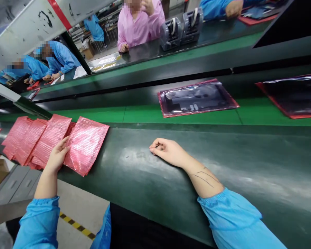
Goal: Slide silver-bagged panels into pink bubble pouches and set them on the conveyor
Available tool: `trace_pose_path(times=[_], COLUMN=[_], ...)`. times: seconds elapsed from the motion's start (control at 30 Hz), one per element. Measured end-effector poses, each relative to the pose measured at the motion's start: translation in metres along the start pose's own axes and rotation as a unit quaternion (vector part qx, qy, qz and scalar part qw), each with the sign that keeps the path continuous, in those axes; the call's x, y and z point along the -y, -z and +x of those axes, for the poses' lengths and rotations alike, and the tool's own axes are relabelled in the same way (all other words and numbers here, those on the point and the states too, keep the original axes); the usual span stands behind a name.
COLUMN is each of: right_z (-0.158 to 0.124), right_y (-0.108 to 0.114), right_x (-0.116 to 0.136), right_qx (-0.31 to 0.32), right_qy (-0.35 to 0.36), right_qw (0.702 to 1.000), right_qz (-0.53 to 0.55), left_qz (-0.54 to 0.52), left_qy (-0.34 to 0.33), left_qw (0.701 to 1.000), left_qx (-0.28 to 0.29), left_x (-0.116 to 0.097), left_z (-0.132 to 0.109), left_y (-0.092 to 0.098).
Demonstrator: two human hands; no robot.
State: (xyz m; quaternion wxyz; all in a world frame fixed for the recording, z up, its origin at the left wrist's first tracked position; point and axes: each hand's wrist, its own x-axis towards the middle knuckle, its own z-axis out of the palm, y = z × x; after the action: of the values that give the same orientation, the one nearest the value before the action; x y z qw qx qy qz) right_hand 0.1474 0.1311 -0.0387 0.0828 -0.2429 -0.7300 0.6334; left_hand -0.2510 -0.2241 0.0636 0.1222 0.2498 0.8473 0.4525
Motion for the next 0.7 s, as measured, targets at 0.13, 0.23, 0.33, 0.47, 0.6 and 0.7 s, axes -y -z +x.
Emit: trace_pose_path(times=[0.13, 0.23, 0.33, 0.47, 0.6, 0.7], right_z=[0.001, 0.001, 0.000, 0.010, 0.039, 0.059], right_y=[0.001, -0.002, -0.010, -0.005, 0.068, 0.148], right_x=[-0.005, -0.008, -0.002, 0.007, 0.014, 0.023], right_qx=[-0.005, -0.015, -0.049, -0.106, -0.288, -0.470], right_qy=[-0.007, -0.012, -0.028, -0.044, 0.032, -0.005], right_qw=[1.000, 1.000, 0.998, 0.989, 0.957, 0.866], right_qz=[-0.003, 0.005, 0.038, 0.094, 0.016, -0.168], left_qz=[0.223, 0.201, 0.113, 0.058, 0.077, 0.080], left_qy=[-0.119, -0.172, -0.227, -0.215, -0.188, -0.204], left_qw=[0.966, 0.964, 0.958, 0.961, 0.973, 0.970], left_qx=[-0.052, 0.022, 0.136, 0.167, 0.113, 0.102], left_x=[-0.011, -0.035, -0.063, -0.095, -0.098, -0.094], left_z=[0.000, -0.013, -0.023, -0.026, -0.024, -0.019], left_y=[-0.023, -0.095, -0.186, -0.277, -0.308, -0.310])
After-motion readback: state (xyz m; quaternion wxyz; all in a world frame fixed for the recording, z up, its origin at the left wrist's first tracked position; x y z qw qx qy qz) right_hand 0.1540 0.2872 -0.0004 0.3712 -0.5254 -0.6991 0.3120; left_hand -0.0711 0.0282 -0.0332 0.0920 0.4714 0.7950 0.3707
